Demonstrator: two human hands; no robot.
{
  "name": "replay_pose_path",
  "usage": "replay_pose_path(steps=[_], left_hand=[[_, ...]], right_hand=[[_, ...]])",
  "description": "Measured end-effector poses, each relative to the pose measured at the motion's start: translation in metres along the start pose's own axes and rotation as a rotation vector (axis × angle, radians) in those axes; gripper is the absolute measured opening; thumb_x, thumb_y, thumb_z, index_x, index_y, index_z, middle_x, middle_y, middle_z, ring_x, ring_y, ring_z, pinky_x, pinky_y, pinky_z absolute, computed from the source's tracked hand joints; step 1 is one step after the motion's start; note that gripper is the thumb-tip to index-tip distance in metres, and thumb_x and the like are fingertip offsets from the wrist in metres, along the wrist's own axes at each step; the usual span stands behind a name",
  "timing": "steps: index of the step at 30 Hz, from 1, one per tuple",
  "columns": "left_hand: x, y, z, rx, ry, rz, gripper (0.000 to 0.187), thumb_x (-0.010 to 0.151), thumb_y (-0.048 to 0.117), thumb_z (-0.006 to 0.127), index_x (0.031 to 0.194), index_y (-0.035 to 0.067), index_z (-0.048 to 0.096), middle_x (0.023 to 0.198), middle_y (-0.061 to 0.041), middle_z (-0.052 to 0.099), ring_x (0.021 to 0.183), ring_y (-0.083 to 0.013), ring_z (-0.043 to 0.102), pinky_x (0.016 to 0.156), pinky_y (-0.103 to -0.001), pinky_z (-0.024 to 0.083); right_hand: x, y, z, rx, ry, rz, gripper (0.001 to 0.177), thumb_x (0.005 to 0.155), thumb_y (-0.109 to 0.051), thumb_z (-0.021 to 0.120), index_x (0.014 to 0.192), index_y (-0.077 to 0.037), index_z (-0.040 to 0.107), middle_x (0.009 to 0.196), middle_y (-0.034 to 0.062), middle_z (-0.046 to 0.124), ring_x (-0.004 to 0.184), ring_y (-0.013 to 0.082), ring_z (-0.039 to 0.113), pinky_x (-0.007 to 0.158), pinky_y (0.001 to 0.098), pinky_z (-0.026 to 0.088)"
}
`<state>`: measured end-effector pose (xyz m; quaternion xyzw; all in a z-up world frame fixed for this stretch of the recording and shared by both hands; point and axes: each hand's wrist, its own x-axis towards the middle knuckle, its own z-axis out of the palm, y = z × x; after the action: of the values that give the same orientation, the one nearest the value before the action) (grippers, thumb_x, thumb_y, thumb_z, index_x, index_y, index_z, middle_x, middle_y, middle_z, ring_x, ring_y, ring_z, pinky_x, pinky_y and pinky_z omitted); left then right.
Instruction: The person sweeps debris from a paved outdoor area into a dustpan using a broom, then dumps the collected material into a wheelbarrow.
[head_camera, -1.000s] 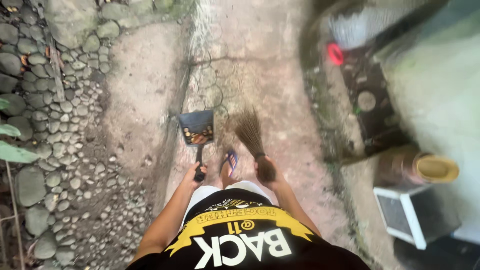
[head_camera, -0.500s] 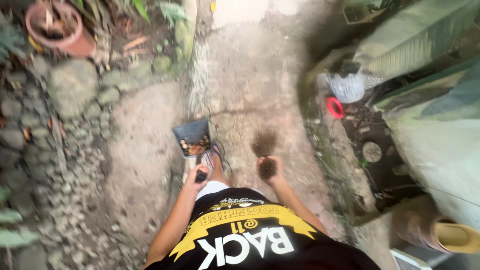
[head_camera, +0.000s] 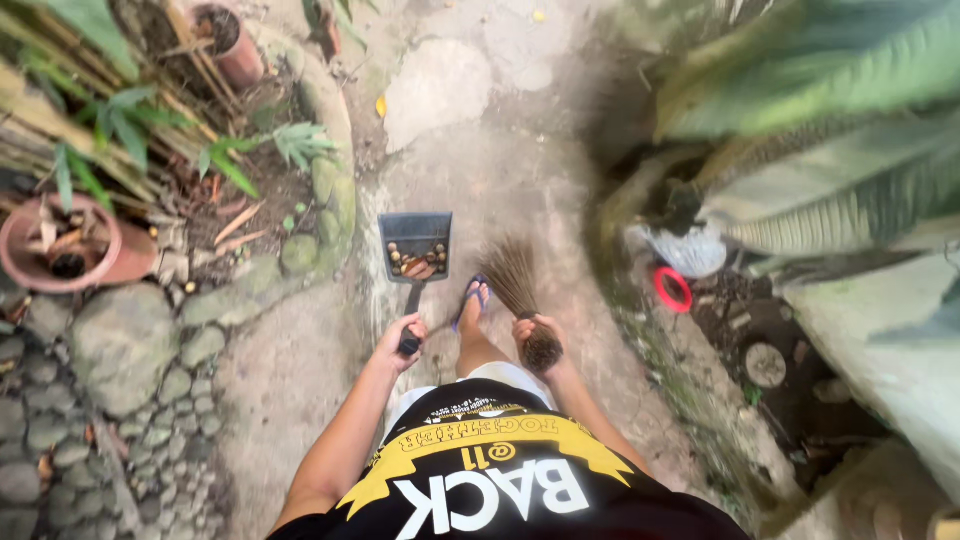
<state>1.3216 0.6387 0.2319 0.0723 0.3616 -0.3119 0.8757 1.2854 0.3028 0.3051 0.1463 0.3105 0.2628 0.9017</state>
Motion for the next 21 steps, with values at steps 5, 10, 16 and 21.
replay_pose_path(steps=[5, 10, 16, 21], left_hand=[[0.101, 0.087, 0.105, -0.032, -0.040, -0.050, 0.018, 0.094, 0.012, 0.067, 0.084, 0.007, 0.052, 0.070, -0.001, 0.052, 0.056, -0.0085, 0.055, 0.051, -0.019, 0.048], [0.189, 0.165, 0.202, 0.363, -0.174, 0.169, 0.024, 0.091, 0.019, 0.069, 0.078, 0.013, 0.050, 0.066, 0.000, 0.054, 0.047, -0.0087, 0.053, 0.036, -0.023, 0.041], [0.279, 0.261, 0.284, -0.019, -0.121, -0.038, 0.016, 0.094, 0.013, 0.067, 0.088, 0.006, 0.054, 0.076, -0.001, 0.056, 0.057, -0.0058, 0.056, 0.051, -0.018, 0.048], [0.369, 0.367, 0.374, -0.028, -0.065, -0.109, 0.017, 0.095, 0.014, 0.065, 0.089, 0.004, 0.053, 0.076, -0.002, 0.056, 0.060, -0.0076, 0.058, 0.053, -0.018, 0.050]], right_hand=[[0.118, -0.062, 0.107, -0.013, 0.018, 0.102, 0.038, 0.087, -0.008, 0.069, 0.115, 0.009, 0.048, 0.088, 0.0058, 0.059, 0.077, 0.0151, 0.063, 0.074, 0.0269, 0.059], [0.215, -0.124, 0.239, -0.094, 0.034, 0.185, 0.041, 0.086, -0.009, 0.067, 0.117, 0.011, 0.049, 0.087, 0.0064, 0.058, 0.077, 0.0165, 0.062, 0.076, 0.0285, 0.059], [0.331, -0.182, 0.371, -0.173, -0.003, 0.139, 0.040, 0.087, -0.009, 0.066, 0.118, 0.009, 0.050, 0.090, 0.0066, 0.059, 0.079, 0.0147, 0.064, 0.076, 0.0285, 0.059], [0.438, -0.246, 0.449, -0.145, -0.084, 0.119, 0.042, 0.087, -0.009, 0.066, 0.120, 0.011, 0.050, 0.089, 0.0066, 0.059, 0.078, 0.0149, 0.063, 0.075, 0.0286, 0.060]])
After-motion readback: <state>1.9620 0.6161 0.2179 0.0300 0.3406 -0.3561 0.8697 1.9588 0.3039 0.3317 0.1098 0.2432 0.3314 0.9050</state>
